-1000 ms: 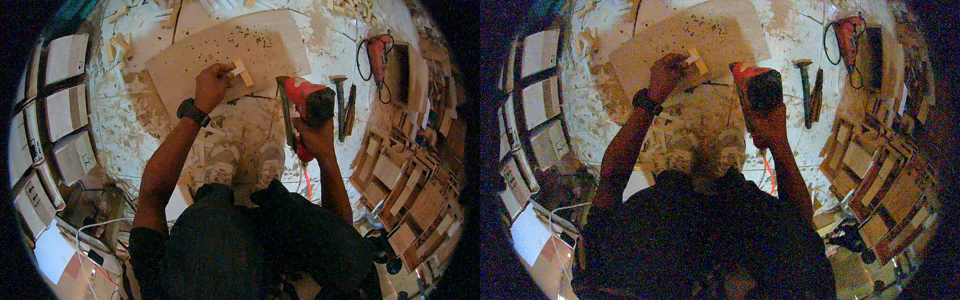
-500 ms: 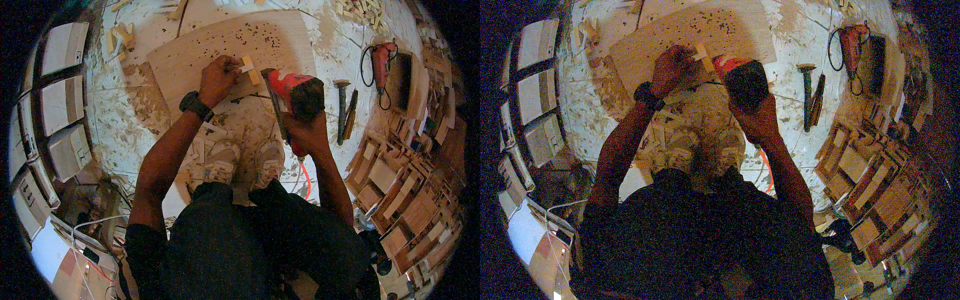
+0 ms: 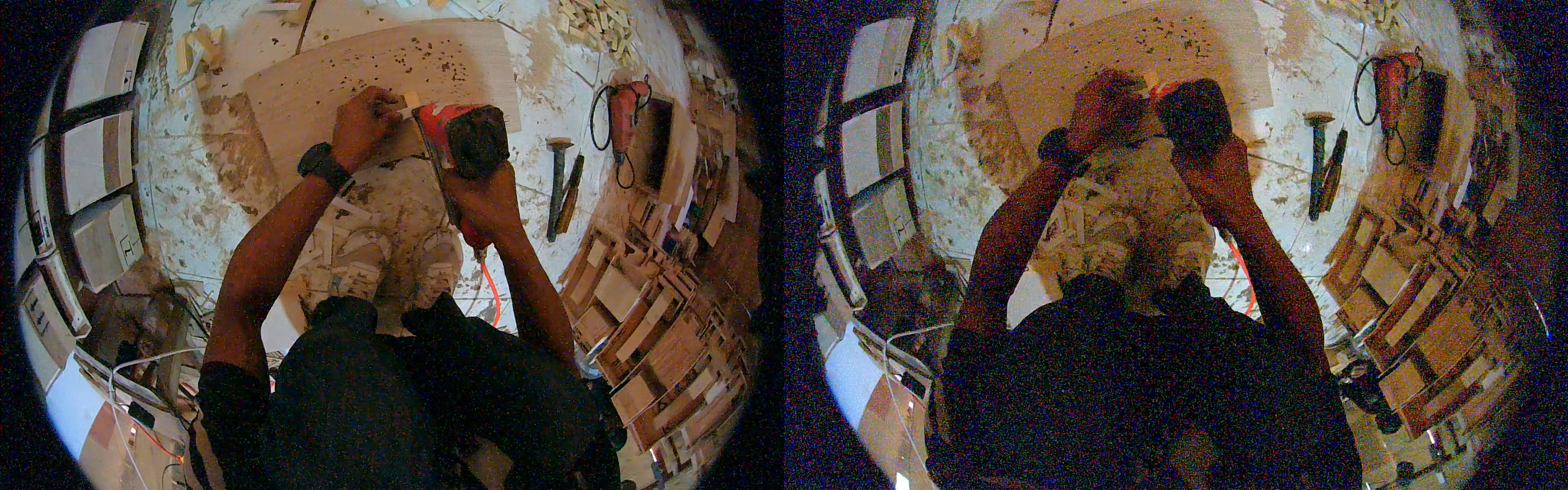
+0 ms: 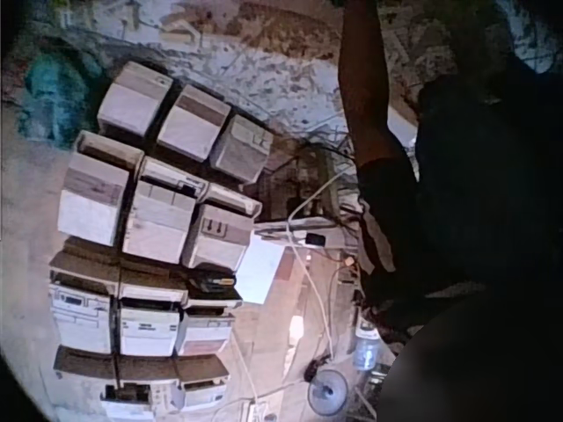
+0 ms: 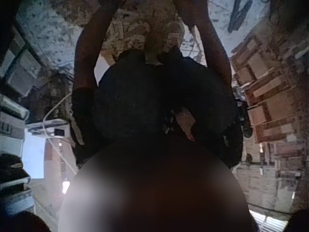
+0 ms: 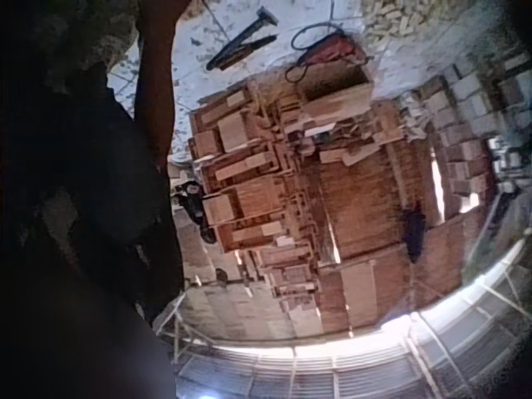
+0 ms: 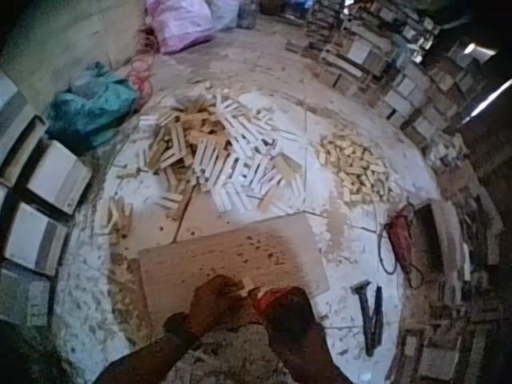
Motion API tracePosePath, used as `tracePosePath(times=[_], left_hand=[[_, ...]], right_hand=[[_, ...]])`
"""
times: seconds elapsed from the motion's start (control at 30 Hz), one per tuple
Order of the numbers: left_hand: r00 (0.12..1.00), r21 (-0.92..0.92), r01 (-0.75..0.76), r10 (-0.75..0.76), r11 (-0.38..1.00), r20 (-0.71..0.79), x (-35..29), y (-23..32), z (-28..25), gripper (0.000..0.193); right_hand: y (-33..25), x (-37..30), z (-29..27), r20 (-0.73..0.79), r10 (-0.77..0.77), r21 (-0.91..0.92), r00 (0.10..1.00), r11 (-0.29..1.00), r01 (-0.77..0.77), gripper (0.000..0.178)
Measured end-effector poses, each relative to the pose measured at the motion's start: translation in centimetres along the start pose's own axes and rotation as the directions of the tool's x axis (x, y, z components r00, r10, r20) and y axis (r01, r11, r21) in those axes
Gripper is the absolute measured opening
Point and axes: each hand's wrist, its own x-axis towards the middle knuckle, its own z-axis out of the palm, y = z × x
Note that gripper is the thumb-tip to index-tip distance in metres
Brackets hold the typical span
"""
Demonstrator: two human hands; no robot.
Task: The person assembles small wooden blocks into a rectangular frame using a pneumatic nail gun and pliers. They repeatedly position the blocks, drive nails, and trim protruding nail ends, then place the completed frame aside.
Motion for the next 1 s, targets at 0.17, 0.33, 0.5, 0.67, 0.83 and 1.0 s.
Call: tracePosePath(times=[0.17,0.33,0.5,0.67,0.83,1.0], left_hand=[[0.991,0.027,0.116,-0.117,0.993,0.057,0.1,-0.2,0.0,0.026],[0.999,0.134,0.034,-0.038,0.990,0.025,0.3,-0.8,0.4,0.026],[0.995,0.036,0.097,-0.096,0.995,-0.029,0.6,-1.7,1.4,0.025],[0.995,0.036,0.092,-0.091,0.995,-0.031,0.5,-2.1,1.6,0.025],[0.999,0.169,0.029,-0.031,0.985,0.009,1.0,-1.7,1.1,0.025],[0.992,0.018,0.121,-0.122,0.992,0.036,0.6,-0.8,0.6,0.025]], right_hand=[[-0.3,0.1,0.2,-0.029,-0.072,-0.038,0.997,0.997,0.071,0.021],[-0.6,0.1,0.8,-0.048,-0.084,-0.039,0.995,0.996,0.083,0.021],[-0.9,-0.1,1.4,0.057,-0.082,-0.293,0.995,0.951,0.095,0.025],[-1.1,0.1,1.4,-0.046,-0.075,-0.173,0.996,0.983,0.066,0.026],[-0.3,0.3,0.9,-0.099,-0.009,-0.139,0.995,0.990,-0.005,0.024],[1.9,-1.2,-2.3,-0.207,0.062,-0.041,0.976,0.997,-0.072,0.024]])
